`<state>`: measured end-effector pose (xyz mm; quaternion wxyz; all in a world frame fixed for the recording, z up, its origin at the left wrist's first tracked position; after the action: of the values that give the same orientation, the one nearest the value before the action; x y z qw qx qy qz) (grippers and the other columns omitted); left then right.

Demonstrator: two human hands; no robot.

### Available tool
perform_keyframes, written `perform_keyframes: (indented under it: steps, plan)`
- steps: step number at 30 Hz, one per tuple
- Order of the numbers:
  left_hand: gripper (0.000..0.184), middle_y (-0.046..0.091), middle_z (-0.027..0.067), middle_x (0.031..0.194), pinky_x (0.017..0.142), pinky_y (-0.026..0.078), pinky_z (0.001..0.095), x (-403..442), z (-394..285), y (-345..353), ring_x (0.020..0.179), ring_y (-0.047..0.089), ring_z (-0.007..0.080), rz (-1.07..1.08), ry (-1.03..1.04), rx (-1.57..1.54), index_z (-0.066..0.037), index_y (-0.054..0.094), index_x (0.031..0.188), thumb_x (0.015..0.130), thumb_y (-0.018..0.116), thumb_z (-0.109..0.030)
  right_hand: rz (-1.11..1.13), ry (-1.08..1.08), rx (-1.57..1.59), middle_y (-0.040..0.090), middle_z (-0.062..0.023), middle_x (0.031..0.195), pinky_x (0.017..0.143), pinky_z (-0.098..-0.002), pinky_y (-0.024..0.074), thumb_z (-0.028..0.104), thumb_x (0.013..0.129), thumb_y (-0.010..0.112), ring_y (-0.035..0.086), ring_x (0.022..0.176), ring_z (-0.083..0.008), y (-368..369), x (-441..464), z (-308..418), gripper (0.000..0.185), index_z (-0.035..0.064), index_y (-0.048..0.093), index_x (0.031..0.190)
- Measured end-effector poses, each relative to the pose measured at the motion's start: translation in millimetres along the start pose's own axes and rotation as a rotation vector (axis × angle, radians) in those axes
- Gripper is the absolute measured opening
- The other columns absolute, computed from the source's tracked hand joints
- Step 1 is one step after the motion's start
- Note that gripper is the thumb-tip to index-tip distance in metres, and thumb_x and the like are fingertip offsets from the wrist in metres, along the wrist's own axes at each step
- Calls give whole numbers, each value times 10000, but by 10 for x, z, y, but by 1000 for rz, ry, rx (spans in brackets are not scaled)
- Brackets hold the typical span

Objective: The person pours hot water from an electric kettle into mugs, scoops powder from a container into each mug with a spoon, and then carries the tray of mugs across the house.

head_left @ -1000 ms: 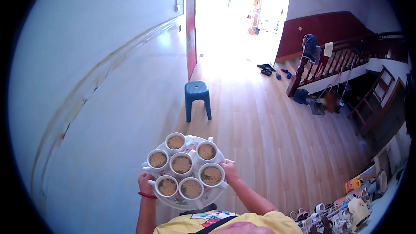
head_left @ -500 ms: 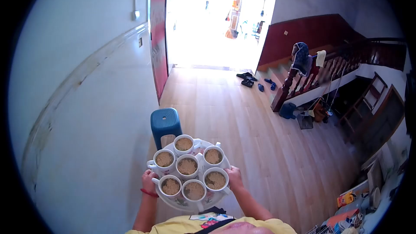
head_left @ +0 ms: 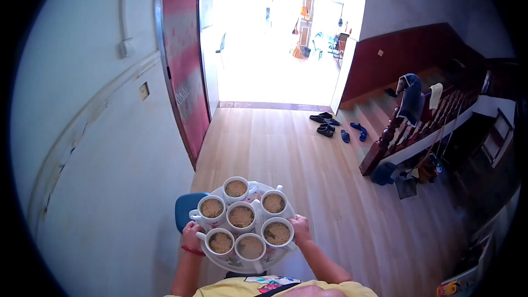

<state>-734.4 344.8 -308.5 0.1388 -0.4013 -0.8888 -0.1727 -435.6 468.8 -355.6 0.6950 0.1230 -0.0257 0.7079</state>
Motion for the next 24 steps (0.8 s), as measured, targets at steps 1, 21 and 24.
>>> perform_keyframes:
  steps: [1, 21, 24]
  plan:
    - [105, 466, 21, 569, 445, 381, 256, -1, 20, -30, 474, 421, 97, 27, -52, -162, -65, 424, 552, 593, 478, 15, 3, -8, -22, 623, -137, 717, 611, -329, 464, 127, 681, 520, 583, 639, -177, -14, -78, -50, 248, -76, 606, 795]
    - [102, 453, 1, 557, 434, 363, 236, 13, 475, -120, 465, 425, 92, -41, 16, -143, -78, 447, 591, 621, 475, 16, 104, -125, 32, 597, -92, 694, 513, -281, 460, 67, 713, 517, 551, 567, -130, 125, 384, -417, 178, -75, 589, 791]
    - [101, 455, 3, 561, 438, 371, 239, -80, 376, -92, 469, 432, 95, -89, -35, -174, -75, 446, 596, 620, 475, 19, 144, -69, 13, 603, -110, 684, 560, -303, 460, 98, 703, 509, 561, 591, -151, 109, 359, -263, 215, -76, 595, 796]
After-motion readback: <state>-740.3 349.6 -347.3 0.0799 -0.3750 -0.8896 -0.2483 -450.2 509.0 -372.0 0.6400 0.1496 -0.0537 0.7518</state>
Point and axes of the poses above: each hand's wrist, its own x-axis towards the middle knuckle, its own y-axis out of the palm, z = x × y, the point moved 1 cm from there along x, towards the middle knuckle
